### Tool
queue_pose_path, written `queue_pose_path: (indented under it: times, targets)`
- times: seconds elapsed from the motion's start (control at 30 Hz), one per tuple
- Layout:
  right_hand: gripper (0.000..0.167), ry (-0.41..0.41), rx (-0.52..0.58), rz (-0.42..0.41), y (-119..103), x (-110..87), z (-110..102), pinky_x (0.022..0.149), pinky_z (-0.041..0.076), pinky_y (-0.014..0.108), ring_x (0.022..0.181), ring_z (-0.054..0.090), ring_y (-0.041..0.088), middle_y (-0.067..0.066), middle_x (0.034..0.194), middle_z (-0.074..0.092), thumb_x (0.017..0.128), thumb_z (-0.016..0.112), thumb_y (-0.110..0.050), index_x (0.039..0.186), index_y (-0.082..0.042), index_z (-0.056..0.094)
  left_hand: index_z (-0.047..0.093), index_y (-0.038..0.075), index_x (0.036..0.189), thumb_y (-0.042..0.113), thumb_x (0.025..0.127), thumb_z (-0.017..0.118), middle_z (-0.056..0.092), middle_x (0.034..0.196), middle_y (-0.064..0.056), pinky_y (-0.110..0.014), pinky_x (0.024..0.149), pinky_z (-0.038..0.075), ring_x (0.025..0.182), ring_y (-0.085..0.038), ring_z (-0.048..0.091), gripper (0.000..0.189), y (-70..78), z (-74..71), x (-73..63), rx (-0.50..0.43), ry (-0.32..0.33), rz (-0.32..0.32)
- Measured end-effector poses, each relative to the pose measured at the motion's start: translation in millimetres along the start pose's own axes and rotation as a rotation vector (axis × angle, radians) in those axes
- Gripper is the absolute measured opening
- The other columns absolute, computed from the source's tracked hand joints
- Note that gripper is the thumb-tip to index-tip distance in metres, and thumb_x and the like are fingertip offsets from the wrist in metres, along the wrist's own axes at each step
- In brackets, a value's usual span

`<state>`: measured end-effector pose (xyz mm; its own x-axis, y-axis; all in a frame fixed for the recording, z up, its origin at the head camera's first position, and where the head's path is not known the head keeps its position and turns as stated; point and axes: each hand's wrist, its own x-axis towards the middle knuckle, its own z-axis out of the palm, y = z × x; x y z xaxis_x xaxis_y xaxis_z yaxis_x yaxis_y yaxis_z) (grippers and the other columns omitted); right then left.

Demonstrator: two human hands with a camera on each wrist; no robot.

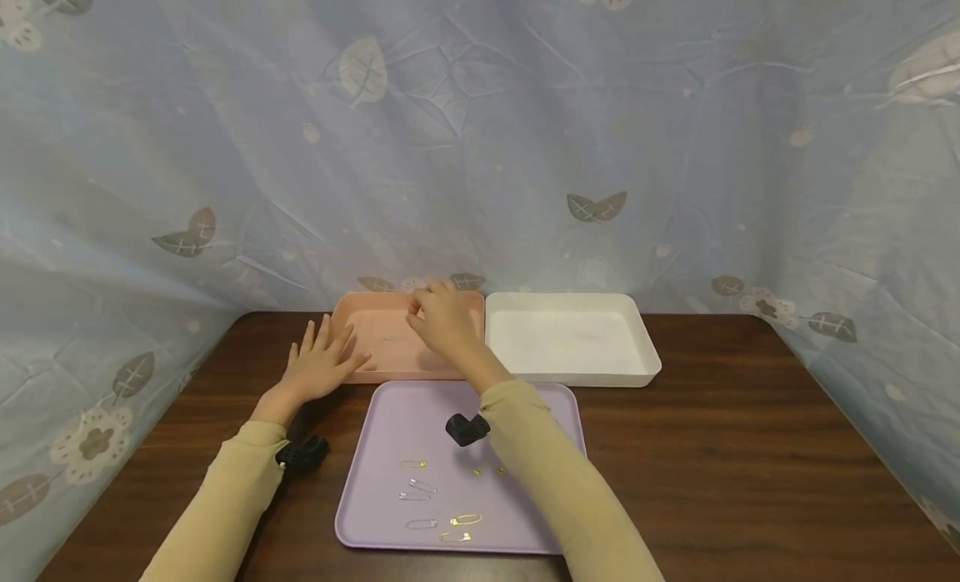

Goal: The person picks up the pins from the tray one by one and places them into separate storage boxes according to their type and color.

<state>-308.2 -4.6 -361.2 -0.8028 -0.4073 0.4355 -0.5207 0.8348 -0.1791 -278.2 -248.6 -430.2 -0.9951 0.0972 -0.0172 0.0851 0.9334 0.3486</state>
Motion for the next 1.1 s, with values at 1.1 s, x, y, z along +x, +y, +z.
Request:
queue_pose_path:
  times: [1.1]
  targets:
    - [0.012, -0.016, 0.432, -0.013, -17.0, -113.0, -21.1, 0.081, 0.045, 0.031, 0.089, 0.051, 0.015, -0.001, 0.086, 0.055, 0.081, 0.077, -0.015, 0.076, -0.015, 0.066, 0.014, 0.015, 0.157, 0.068, 0.094, 0.035, -0.008, 0.162, -0.023, -0.074, 0.111, 0.0, 0.148, -0.048, -0.012, 0.085, 0.7, -0.7, -1.2, -0.009, -0.005, 0.004]
